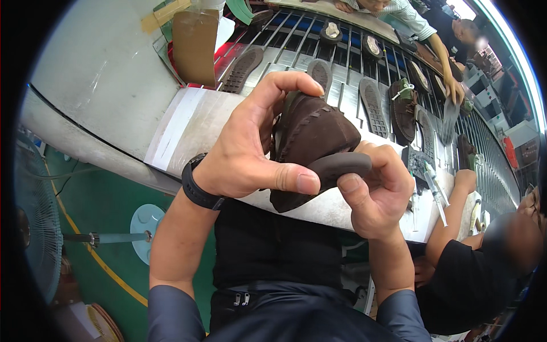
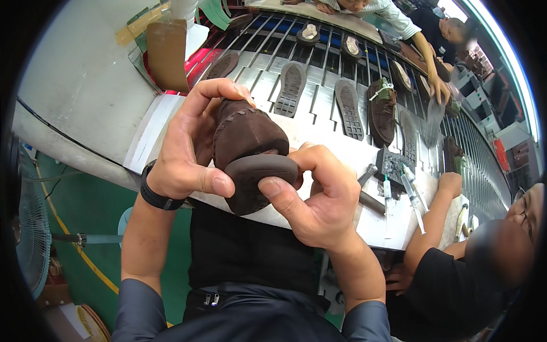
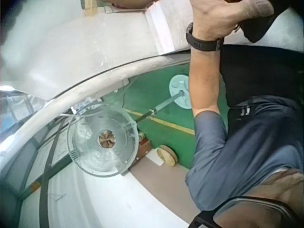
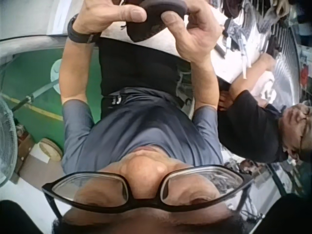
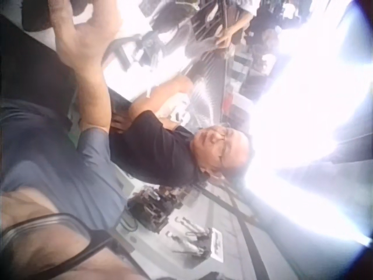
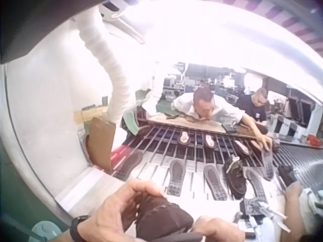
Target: The person attaches outsoles to shoe uppers by pressing them together by hand and tapping around the edges with a cobbler hammer.
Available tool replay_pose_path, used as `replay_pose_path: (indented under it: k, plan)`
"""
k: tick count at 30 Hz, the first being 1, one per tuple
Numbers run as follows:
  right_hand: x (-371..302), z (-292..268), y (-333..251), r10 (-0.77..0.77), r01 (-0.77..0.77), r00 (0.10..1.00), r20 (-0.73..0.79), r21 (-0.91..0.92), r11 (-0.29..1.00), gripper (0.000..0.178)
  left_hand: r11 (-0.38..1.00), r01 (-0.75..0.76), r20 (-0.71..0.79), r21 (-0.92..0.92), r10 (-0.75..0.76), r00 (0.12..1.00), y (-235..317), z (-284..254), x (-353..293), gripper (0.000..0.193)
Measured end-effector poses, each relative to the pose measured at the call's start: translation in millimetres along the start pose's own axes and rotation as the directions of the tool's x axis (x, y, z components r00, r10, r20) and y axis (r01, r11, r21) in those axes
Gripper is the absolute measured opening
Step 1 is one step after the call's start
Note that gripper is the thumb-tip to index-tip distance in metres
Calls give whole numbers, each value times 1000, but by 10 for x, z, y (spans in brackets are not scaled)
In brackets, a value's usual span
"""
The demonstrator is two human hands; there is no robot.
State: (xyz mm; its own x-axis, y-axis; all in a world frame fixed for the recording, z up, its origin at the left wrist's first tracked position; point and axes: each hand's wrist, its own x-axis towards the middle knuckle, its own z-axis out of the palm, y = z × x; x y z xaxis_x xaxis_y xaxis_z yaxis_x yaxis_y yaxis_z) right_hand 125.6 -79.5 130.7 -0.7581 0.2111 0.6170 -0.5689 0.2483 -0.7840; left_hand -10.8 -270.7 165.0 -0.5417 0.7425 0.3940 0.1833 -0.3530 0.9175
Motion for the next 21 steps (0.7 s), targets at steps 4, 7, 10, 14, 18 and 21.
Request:
replay_pose_path:
  k: [4, 7, 10, 14, 18, 21]
  plan:
    - [16, 75, -19, -10, 10, 1000, -28, 11, 1000, 28, 1000, -3, -18, 15, 3, 1000, -15, 6, -19, 108]
    - [39, 81, -102, -30, 28, 999, -20, -64, 998, 29, 998, -10, -52, 66, 13, 999, -21, 19, -81, 104]
    - [10, 103, -142, -48, 52, 998, 27, -143, 988, 31, 853, -378, 50, 359, 386, 921, -63, -41, -125, 86]
    - [-29, 226, -153, -86, 90, 996, 37, -119, 989, 35, 767, -440, 42, 467, 478, 877, 43, -20, -232, 82]
    - [-78, 368, -63, -73, 75, 997, -29, 64, 995, 32, 560, -502, 160, 659, 548, 821, 170, -110, -367, 62]
    - [-48, 417, -83, -154, 155, 988, -3, 16, 988, 27, 524, -458, 109, 718, 565, 818, 231, -39, -501, 45]
